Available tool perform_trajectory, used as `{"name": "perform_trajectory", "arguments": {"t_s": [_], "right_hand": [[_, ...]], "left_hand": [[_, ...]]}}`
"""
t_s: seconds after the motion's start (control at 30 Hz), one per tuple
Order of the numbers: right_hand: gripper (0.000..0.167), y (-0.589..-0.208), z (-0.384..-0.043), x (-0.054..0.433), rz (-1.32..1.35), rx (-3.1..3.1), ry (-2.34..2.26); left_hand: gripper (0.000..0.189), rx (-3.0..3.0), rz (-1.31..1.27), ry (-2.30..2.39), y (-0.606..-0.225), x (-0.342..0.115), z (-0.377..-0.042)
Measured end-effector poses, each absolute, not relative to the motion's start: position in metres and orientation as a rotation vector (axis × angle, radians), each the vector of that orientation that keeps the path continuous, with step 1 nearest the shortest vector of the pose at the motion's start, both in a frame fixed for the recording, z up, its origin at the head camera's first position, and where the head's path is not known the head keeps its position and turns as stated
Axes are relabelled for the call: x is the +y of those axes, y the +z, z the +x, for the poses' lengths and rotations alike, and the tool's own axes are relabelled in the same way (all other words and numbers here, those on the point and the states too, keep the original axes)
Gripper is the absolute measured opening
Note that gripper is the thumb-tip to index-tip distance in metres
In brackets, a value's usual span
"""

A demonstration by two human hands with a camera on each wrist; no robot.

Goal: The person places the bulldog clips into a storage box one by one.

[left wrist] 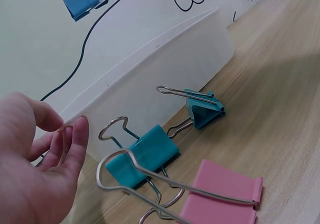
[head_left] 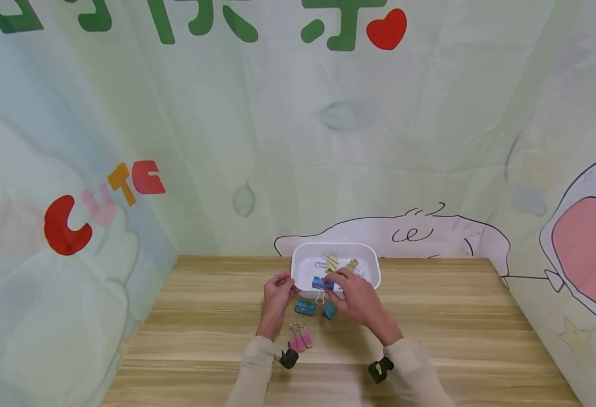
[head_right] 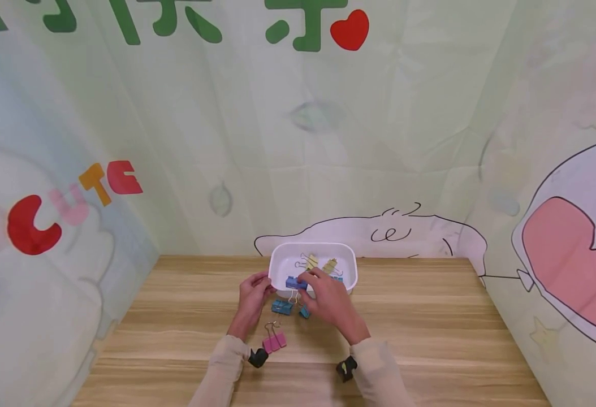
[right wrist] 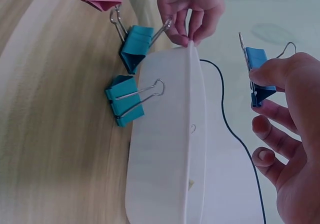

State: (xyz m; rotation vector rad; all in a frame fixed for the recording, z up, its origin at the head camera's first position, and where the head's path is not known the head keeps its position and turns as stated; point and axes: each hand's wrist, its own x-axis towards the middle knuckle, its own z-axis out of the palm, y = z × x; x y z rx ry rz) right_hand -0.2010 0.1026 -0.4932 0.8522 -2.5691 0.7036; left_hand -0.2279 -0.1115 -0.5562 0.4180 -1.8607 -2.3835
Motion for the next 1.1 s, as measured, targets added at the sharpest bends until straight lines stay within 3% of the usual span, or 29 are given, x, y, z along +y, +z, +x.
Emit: {"name": "perform_trajectory", "arguments": {"t_s": [1.1], "right_hand": [[0.022,-0.472,-0.238,0.109,0.675,-2.605,0.791]], "left_hand": [[0.032,-1.799,0.379,-2.4,-0.557,-0.11,-0.229]]}}
